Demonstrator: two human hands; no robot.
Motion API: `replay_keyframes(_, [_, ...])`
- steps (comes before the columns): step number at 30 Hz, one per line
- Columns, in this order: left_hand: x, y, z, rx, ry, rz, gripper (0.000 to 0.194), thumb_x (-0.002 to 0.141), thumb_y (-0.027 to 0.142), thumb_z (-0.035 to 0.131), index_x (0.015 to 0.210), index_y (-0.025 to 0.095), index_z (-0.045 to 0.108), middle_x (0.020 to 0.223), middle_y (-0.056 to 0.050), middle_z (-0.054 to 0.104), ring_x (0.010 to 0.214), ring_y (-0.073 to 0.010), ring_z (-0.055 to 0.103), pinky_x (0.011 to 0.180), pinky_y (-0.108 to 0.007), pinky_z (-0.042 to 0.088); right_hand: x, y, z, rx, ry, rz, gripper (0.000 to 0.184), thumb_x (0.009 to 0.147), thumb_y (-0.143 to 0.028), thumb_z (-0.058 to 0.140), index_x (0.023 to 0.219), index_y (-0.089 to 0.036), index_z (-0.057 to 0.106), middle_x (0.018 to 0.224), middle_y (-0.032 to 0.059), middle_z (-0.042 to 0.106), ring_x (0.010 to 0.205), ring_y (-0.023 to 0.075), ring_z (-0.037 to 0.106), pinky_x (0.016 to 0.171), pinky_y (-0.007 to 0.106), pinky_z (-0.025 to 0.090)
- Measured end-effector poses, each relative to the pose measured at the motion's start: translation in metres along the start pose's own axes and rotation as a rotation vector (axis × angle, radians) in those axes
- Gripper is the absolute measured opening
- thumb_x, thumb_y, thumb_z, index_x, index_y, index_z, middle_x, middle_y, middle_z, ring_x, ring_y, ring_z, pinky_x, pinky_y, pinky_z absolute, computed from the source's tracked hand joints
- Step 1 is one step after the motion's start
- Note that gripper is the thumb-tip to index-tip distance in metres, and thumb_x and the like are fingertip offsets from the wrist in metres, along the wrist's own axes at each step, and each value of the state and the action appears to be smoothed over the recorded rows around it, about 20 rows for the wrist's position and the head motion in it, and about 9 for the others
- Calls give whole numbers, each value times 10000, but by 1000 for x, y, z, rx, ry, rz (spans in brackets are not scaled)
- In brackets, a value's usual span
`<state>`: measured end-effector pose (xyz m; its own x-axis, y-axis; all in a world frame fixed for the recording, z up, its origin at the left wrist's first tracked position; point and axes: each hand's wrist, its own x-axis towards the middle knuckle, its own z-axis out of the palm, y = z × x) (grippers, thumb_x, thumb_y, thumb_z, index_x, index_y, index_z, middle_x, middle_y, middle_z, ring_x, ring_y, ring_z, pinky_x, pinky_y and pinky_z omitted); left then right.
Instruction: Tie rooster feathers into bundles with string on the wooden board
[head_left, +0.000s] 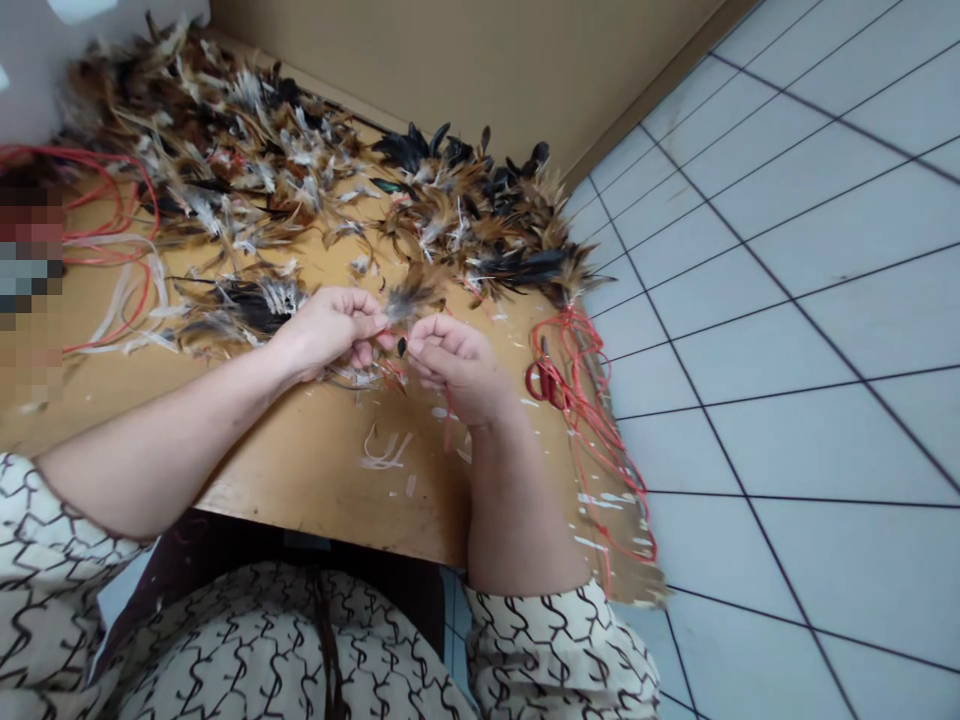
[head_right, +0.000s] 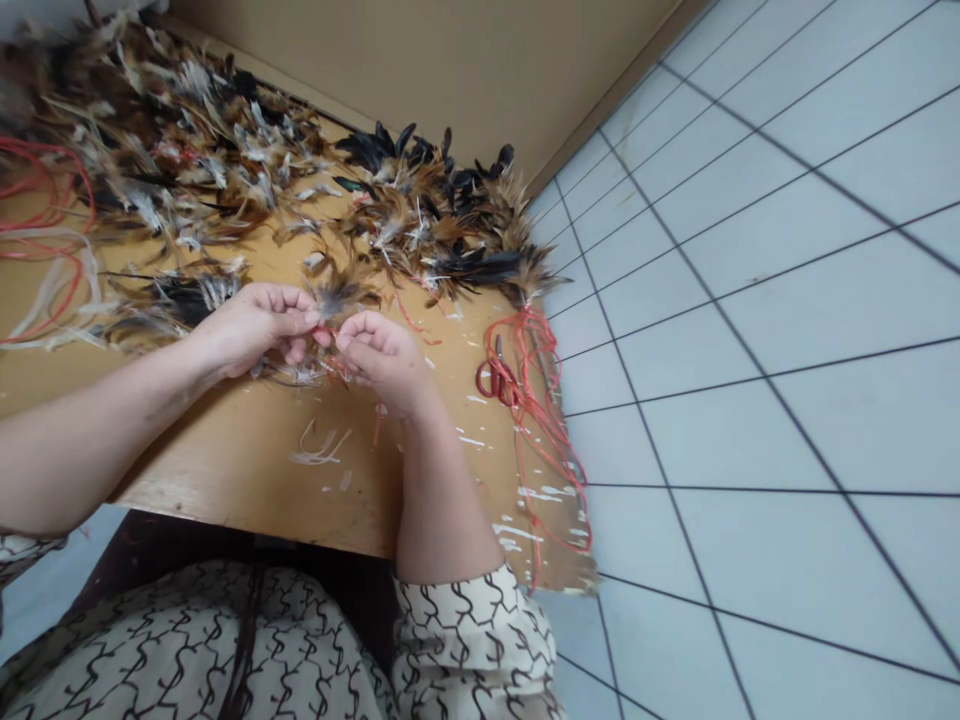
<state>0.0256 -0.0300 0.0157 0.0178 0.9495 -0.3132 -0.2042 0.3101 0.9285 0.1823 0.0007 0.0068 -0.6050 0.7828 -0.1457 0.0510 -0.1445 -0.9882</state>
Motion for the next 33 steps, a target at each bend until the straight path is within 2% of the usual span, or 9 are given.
replay_keyframes(5, [0, 0, -2, 8, -12, -12, 276, 784, 4, 547, 536, 125, 556, 459, 17, 597, 312, -39, 451, 344, -145, 327, 0, 0, -1, 14, 35, -14, 359, 632, -424, 747, 683, -197, 473, 429, -131, 334, 373, 19, 229, 391, 181, 158])
replay_keyframes(12, [4, -3, -6, 65, -69, -14, 264, 712, 5, 636, 492, 131, 562, 433, 26, 555, 329, -40, 452, 365, -149, 345, 3, 3, -3, 9, 138, -18, 341, 610, -395, 750, 707, -208, 481, 437, -131, 354, 358, 22, 202, 377, 191, 148])
replay_keyframes(15, [4, -3, -7, 144, -97, -15, 257, 687, 27, 669, 481, 138, 562, 421, 27, 536, 334, -38, 437, 371, -152, 332, 4, 6, -4, -43, 145, -54, 309, 635, -397, 733, 743, -212, 510, 451, -119, 351, 379, 42, 253, 391, 206, 183])
replay_keyframes(18, [5, -3, -9, 195, -61, 20, 278, 705, 66, 659, 468, 147, 538, 387, 38, 486, 326, -41, 405, 377, -164, 314, 4, 8, -4, -151, 181, -89, 272, 674, -375, 705, 713, -208, 495, 473, -103, 376, 408, 48, 280, 418, 211, 208])
replay_keyframes(22, [7, -5, -11, 302, 51, 131, 251, 752, 114, 586, 510, 154, 532, 379, 50, 443, 343, -57, 379, 404, -193, 291, 0, 6, 2, -332, 161, -100, 186, 765, -328, 604, 709, -192, 490, 490, -94, 386, 424, 50, 284, 438, 208, 231])
replay_keyframes(27, [10, -10, -16, 733, 173, 340, 185, 752, 160, 550, 568, 147, 564, 454, 47, 456, 456, -87, 401, 506, -235, 318, -7, 2, 10, -555, 84, -242, 146, 815, -253, 534, 689, -181, 517, 526, -71, 387, 469, 61, 314, 473, 211, 281])
replay_keyframes(29, [12, -14, -17, 909, 156, 456, 150, 750, 171, 542, 616, 148, 606, 515, 24, 519, 525, -113, 465, 554, -250, 350, -9, 2, 12, -618, 90, -319, 136, 829, -244, 520, 709, -182, 536, 535, -65, 399, 479, 66, 324, 482, 213, 294])
replay_keyframes(33, [15, -24, -18, 1180, 35, 712, 174, 759, 150, 491, 673, 160, 642, 660, -33, 636, 641, -153, 571, 605, -257, 406, -11, 4, 12, -752, 147, -474, 151, 851, -221, 486, 739, -181, 580, 556, -45, 458, 508, 80, 383, 524, 219, 336])
